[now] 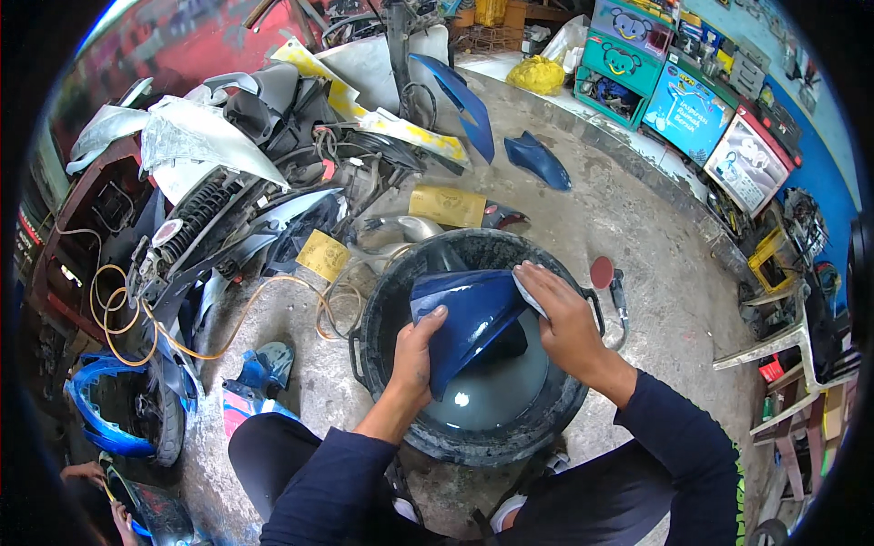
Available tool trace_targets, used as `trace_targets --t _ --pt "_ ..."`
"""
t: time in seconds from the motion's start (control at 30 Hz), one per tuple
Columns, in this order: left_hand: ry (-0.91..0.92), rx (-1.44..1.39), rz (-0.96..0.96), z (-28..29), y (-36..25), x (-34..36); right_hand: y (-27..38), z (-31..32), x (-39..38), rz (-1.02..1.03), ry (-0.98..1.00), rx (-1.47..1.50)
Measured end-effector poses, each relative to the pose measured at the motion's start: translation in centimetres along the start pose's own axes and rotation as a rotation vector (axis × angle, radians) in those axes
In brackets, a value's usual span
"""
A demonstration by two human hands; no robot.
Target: The person sands a blue motorcycle fairing piece in a bucket of water using a piece of sandpaper.
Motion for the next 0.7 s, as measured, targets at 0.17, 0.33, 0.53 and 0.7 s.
trace_targets --t 0.17,0.33,0.53,0.7 --pt "-0.031 -0.022 -0.015 0.4 -0.4 -0.1 1.7 0.4 -0.1 0.115 0.041 -0.223" --pt "-0.129 -0.022 -0.084 2.0 -1.6 0.3 4.0 -0.5 -0.5 0.231 0.102 -0.26" --pt "-0.125 -0.074 -0.107 1.2 -2.5 -0.3 4.1 -1.4 -0.9 0.198 0.162 -0.285" --pt "-0.105 -0.068 -0.075 1.5 -2.1 0.0 2.7 -0.6 -0.5 0.106 0.109 -0.327"
Point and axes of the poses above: each hand's wrist, its own x-axis towards the middle knuckle, its own z-axis out of the back of the hand, y = z × x, the point moved 10 cm from there along x, towards the middle knuckle, and after that the axes turned 7 degrees about -y, right-handed, at the moved point
